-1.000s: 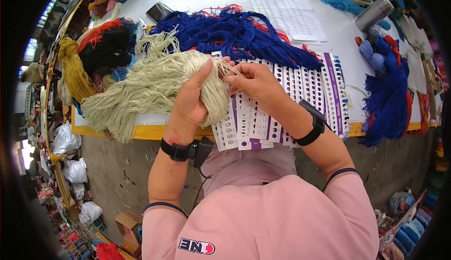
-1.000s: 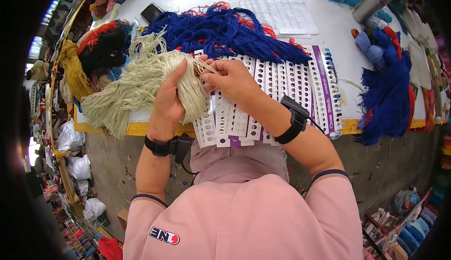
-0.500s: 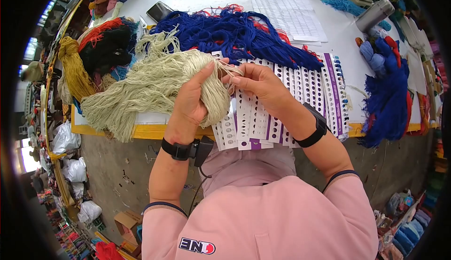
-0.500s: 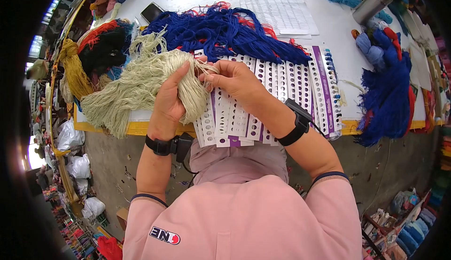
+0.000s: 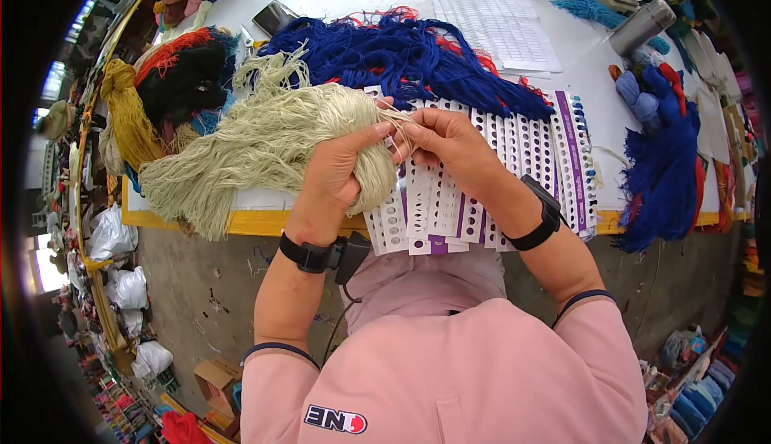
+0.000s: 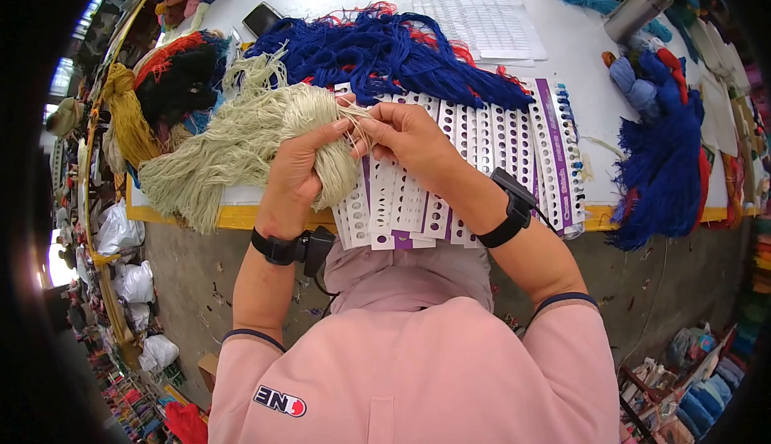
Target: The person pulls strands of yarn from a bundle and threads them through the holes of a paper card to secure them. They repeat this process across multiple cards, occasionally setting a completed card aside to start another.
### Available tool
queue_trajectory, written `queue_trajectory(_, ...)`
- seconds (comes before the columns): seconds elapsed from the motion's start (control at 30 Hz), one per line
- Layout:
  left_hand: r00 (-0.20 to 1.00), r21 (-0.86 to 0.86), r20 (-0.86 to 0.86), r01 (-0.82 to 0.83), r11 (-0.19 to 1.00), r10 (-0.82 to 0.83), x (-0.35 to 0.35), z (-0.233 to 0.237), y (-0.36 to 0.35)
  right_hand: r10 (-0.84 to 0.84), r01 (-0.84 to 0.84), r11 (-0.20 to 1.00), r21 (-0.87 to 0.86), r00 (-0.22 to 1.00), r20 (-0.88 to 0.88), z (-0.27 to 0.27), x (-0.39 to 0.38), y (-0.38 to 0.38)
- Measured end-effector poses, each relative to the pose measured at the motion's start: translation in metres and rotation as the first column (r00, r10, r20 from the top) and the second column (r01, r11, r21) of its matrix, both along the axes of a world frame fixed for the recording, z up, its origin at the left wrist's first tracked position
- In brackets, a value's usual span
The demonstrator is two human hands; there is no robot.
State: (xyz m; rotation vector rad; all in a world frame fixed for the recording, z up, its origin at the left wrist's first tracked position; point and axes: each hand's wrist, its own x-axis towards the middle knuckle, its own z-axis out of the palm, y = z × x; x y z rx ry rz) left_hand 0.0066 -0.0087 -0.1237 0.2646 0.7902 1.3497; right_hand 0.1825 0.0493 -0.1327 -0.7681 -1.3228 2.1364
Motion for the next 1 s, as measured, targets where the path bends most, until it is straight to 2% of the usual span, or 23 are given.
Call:
queue_trajectory(0.23, 0.998, 0.031, 0.023, 0.058, 0.998, -0.058, -0.003, -0.003, 0.000, -0.022, 0.022, 1.000, -0.014, 1.000, 0.008, 0.002, 0.001, 0.000)
queue_trajectory(0.3, 0.996, 0.061, 0.034, 0.086, 0.994, -0.088, -0.004, -0.003, 0.000, -0.026, 0.025, 0.997, -0.072, 0.999, -0.019, 0.001, 0.001, 0.000)
queue_trajectory(0.33, 0.998, 0.037, -0.023, 0.054, 0.998, -0.053, -0.002, -0.001, 0.000, -0.029, 0.026, 0.995, -0.100, 0.999, -0.032, 0.001, 0.001, 0.001)
queue_trajectory(0.4, 0.990, -0.004, -0.137, -0.014, 1.000, 0.013, 0.001, 0.004, -0.002, -0.036, 0.038, 0.999, -0.024, 0.995, 0.088, 0.006, -0.001, 0.001)
queue_trajectory(0.43, 0.996, -0.009, -0.087, 0.001, 1.000, -0.001, 0.000, 0.004, -0.001, -0.042, 0.040, 0.999, 0.015, 0.988, 0.148, 0.007, -0.003, 0.000)
queue_trajectory(0.5, 0.999, -0.018, 0.013, 0.031, 0.999, -0.031, -0.004, 0.004, 0.000, -0.062, 0.048, 0.995, 0.093, 0.987, 0.150, 0.004, -0.006, 0.000)
queue_trajectory(0.6, 0.994, 0.013, 0.057, 0.096, 0.995, -0.096, -0.006, 0.003, 0.001, -0.085, 0.070, 0.989, 0.130, 0.990, 0.113, 0.001, -0.016, -0.001)
queue_trajectory(0.73, 0.994, 0.005, 0.074, 0.086, 0.996, -0.086, -0.008, 0.002, 0.002, -0.099, 0.076, 0.982, 0.170, 0.986, 0.131, -0.003, -0.020, 0.001)
queue_trajectory(0.83, 0.994, -0.019, 0.094, 0.050, 0.999, -0.048, -0.009, 0.001, 0.001, -0.100, 0.076, 0.982, 0.171, 0.985, 0.137, -0.001, -0.016, 0.001)
queue_trajectory(0.93, 0.992, -0.027, 0.113, 0.066, 0.997, -0.062, -0.014, -0.005, -0.001, -0.161, 0.160, 0.986, -0.039, 0.987, -0.008, 0.011, -0.010, 0.002)
queue_trajectory(1.0, 0.986, 0.013, 0.137, 0.091, 0.996, -0.092, -0.012, -0.004, 0.002, -0.094, 0.090, 0.992, 0.088, 0.994, 0.047, 0.003, -0.014, 0.000)
